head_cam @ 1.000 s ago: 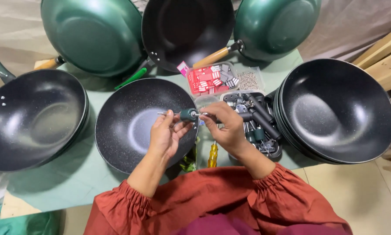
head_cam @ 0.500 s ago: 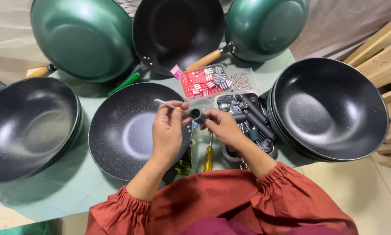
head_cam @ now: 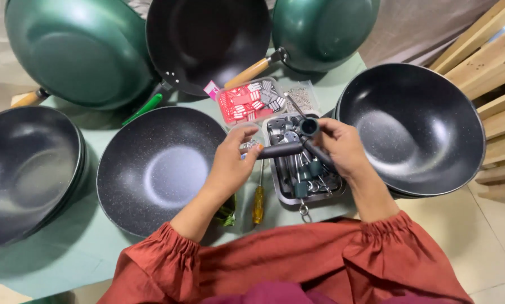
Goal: Assembling a handle onto a wok using a screwdriver and screws
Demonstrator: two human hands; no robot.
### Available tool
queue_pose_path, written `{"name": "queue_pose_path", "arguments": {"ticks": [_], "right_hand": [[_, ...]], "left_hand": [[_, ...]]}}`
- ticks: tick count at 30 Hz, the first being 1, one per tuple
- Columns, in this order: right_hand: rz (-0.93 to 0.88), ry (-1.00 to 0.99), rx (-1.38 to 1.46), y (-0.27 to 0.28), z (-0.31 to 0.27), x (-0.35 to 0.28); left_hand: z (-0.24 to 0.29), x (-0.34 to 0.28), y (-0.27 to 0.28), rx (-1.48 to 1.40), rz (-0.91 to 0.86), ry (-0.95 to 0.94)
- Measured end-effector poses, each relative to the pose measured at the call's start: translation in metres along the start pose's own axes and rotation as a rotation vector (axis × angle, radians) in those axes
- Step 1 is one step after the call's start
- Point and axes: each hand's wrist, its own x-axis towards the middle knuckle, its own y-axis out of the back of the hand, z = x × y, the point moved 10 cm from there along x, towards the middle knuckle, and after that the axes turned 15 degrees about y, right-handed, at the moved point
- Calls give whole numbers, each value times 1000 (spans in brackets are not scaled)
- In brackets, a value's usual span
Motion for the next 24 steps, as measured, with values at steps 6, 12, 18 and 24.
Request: {"name": "queue_pose_path", "arguments": {"ticks": [6, 12, 18, 24], "right_hand": [[1, -29, -375, 71, 6, -13], [-64, -102, -688, 106, -10, -20], [-144, -126, -810, 120, 8, -19], [-160, -210, -924, 128, 4, -18]], "left_hand": [[-19, 14, -36, 363, -47, -23], [-57, 25, -74, 838, -51, -135], [-143, 58, -93, 1005, 31, -270], [-97, 50, -68, 797, -7, -262]]}}
